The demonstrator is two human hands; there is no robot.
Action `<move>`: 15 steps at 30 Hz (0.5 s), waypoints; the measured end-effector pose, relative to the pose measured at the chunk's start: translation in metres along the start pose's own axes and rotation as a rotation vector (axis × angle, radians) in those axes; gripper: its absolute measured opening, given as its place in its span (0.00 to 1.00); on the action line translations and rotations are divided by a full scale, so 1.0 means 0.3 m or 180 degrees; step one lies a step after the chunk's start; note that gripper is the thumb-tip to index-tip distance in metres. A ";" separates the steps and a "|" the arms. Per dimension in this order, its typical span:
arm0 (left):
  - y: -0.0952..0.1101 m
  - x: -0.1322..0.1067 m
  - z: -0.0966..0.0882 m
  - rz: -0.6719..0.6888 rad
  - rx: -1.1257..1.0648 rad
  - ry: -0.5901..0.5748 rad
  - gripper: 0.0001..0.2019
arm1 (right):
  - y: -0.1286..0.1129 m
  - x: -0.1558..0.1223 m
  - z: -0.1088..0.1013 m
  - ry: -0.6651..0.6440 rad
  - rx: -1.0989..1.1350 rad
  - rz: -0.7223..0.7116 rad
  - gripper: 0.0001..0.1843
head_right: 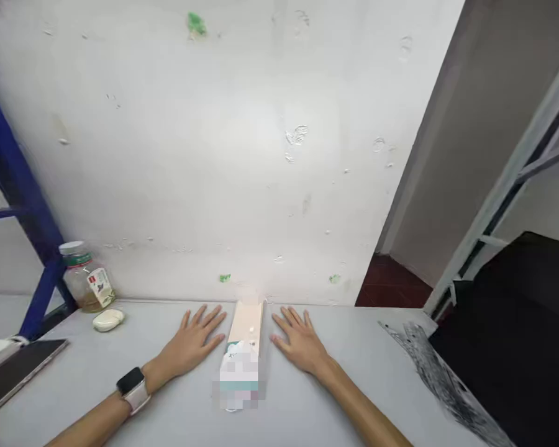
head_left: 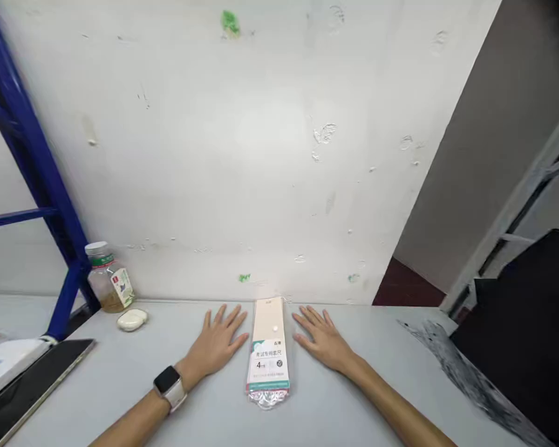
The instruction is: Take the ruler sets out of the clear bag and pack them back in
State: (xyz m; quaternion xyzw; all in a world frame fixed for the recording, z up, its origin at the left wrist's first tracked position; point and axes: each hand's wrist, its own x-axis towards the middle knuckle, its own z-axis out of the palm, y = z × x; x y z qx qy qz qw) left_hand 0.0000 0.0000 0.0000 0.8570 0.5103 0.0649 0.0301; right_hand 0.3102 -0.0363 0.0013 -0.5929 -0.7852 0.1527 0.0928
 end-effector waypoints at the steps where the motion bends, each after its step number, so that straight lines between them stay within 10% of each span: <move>1: -0.004 0.001 0.003 0.0008 -0.0002 0.0016 0.32 | -0.001 -0.001 -0.002 -0.0006 0.0009 0.0010 0.38; 15: 0.009 -0.003 -0.021 0.0011 -0.0013 -0.0092 0.30 | -0.006 -0.011 -0.016 0.0019 0.0086 -0.0002 0.37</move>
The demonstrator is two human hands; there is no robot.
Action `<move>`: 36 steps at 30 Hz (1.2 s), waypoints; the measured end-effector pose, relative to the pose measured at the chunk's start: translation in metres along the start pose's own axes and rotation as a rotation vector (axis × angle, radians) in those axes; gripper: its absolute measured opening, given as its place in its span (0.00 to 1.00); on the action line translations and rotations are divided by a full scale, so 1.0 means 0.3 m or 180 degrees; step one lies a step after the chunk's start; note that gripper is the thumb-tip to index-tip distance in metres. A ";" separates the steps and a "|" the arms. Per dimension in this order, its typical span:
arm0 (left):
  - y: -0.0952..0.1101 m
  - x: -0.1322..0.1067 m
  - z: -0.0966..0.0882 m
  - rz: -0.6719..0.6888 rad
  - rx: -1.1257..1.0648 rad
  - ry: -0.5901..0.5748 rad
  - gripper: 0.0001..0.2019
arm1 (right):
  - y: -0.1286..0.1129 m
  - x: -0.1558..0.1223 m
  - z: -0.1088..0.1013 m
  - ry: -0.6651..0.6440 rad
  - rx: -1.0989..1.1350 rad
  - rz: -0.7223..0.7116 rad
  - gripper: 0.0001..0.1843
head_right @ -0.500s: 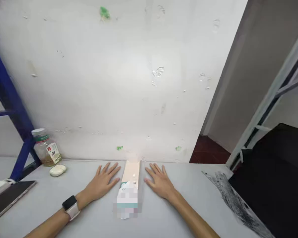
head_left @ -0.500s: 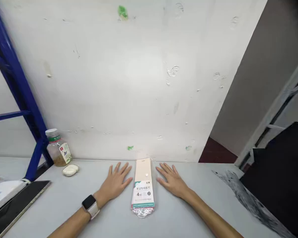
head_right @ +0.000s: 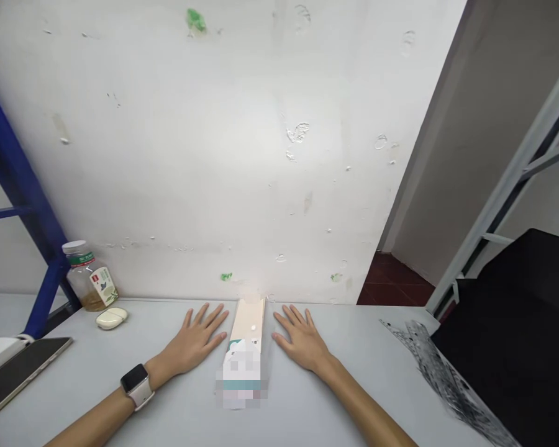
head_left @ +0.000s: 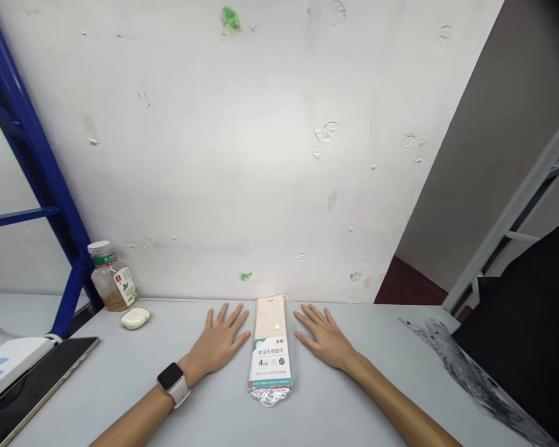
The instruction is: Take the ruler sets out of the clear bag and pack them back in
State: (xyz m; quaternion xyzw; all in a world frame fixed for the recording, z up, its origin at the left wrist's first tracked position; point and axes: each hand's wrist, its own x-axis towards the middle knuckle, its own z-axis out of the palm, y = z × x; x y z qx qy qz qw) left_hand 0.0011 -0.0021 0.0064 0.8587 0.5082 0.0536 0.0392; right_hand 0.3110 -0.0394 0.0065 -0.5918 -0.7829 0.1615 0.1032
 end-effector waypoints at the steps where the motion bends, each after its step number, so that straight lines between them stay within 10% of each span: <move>1: -0.001 0.001 0.002 0.0012 -0.0010 -0.0005 0.31 | 0.001 0.000 0.001 -0.0001 -0.0002 0.0001 0.36; 36: 0.005 0.002 0.002 0.0029 -0.0045 0.0015 0.31 | -0.004 -0.002 -0.002 0.0008 -0.0054 0.0010 0.37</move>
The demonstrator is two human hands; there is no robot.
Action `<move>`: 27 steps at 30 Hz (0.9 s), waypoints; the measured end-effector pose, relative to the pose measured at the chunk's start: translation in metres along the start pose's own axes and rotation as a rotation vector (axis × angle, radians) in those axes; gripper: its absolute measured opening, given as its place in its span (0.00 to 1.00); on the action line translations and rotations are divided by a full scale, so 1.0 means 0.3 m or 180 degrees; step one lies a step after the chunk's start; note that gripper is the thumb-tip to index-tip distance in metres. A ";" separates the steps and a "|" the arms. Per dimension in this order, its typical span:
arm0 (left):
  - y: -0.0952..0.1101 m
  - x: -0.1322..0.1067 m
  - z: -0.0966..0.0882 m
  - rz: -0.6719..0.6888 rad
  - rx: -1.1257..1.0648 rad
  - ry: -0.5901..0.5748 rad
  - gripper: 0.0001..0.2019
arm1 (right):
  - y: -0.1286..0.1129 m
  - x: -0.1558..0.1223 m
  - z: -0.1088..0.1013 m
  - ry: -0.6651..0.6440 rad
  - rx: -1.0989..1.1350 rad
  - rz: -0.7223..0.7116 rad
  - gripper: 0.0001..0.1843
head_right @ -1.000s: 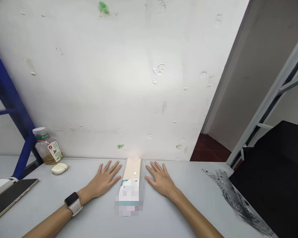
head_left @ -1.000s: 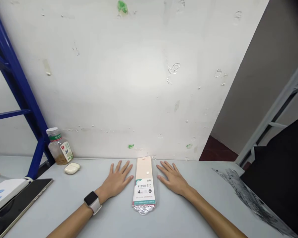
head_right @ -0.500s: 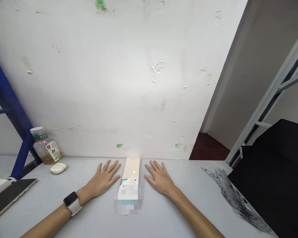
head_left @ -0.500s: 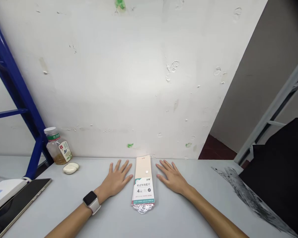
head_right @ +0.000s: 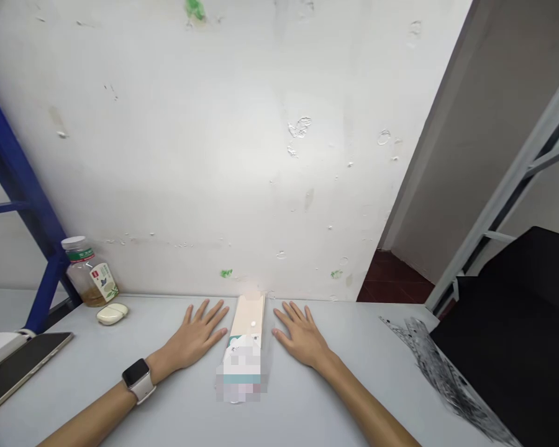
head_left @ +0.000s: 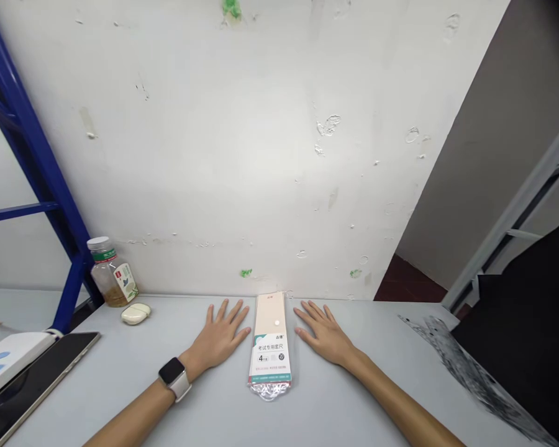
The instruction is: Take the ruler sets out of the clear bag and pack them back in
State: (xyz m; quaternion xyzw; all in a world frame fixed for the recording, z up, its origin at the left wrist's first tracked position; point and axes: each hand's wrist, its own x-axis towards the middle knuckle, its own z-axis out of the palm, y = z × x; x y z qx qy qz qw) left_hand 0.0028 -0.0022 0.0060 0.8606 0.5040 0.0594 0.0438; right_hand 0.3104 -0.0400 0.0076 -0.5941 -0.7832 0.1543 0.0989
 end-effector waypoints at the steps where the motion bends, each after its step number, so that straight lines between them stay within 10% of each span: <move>1: 0.001 0.000 -0.001 -0.0015 -0.0017 -0.0017 0.32 | 0.000 0.000 0.000 -0.0008 -0.0005 0.0005 0.37; 27: 0.004 0.000 -0.003 -0.0035 0.0022 -0.0071 0.31 | 0.005 0.001 0.005 0.0010 0.0000 0.0007 0.37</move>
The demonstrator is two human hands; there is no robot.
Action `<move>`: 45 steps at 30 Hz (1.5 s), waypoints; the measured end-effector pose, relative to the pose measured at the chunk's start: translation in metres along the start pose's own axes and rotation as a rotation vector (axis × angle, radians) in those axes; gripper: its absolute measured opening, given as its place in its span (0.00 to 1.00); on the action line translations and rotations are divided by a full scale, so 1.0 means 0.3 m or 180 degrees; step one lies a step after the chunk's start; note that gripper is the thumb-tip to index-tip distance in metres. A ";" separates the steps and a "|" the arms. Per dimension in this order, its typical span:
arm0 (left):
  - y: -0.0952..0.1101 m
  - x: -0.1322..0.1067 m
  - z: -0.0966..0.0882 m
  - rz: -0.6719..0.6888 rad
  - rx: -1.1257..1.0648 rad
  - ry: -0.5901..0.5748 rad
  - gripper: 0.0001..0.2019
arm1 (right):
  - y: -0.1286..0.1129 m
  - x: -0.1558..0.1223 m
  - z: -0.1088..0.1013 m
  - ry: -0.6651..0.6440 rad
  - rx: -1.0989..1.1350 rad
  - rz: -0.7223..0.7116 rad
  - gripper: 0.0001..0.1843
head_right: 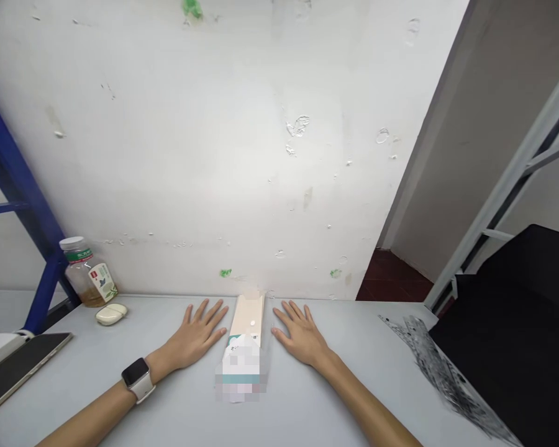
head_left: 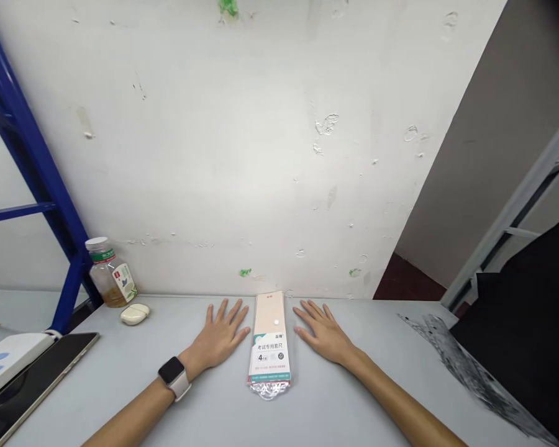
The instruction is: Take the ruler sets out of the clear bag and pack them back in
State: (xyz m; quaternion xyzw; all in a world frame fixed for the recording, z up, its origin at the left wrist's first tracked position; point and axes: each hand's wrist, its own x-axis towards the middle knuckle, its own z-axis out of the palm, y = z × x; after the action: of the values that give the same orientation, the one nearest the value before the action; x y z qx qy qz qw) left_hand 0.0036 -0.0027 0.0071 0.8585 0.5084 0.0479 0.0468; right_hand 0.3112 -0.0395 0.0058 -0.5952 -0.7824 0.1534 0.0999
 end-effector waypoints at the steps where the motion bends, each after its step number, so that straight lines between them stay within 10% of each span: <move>1: 0.000 -0.001 -0.002 -0.0009 -0.0004 -0.0019 0.31 | 0.000 0.000 0.000 0.0000 0.0001 -0.0006 0.37; 9: 0.003 -0.001 -0.012 -0.0055 -0.0030 0.0072 0.32 | 0.002 -0.002 -0.002 0.0069 -0.0015 -0.0072 0.36; 16: 0.044 -0.014 -0.051 0.0535 -0.0113 0.0545 0.19 | -0.090 -0.028 -0.027 0.1068 0.0530 -0.0309 0.22; 28: 0.095 -0.007 -0.077 0.0164 -0.1876 0.0649 0.14 | -0.134 0.002 0.013 -0.0020 0.3370 0.0067 0.15; 36: 0.071 0.035 -0.053 -0.0200 -0.4088 0.0212 0.18 | -0.164 -0.020 -0.033 -0.0136 0.3450 -0.0142 0.17; 45: -0.060 0.054 -0.096 -0.0406 -0.2930 0.0295 0.16 | -0.024 -0.008 -0.160 -0.0600 0.2751 0.0351 0.12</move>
State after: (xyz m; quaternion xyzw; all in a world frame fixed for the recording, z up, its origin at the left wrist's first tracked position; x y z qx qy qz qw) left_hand -0.0080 0.0211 0.0339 0.7124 0.4877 0.3037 0.4030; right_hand 0.3217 -0.0379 0.0533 -0.5230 -0.6192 0.5250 0.2594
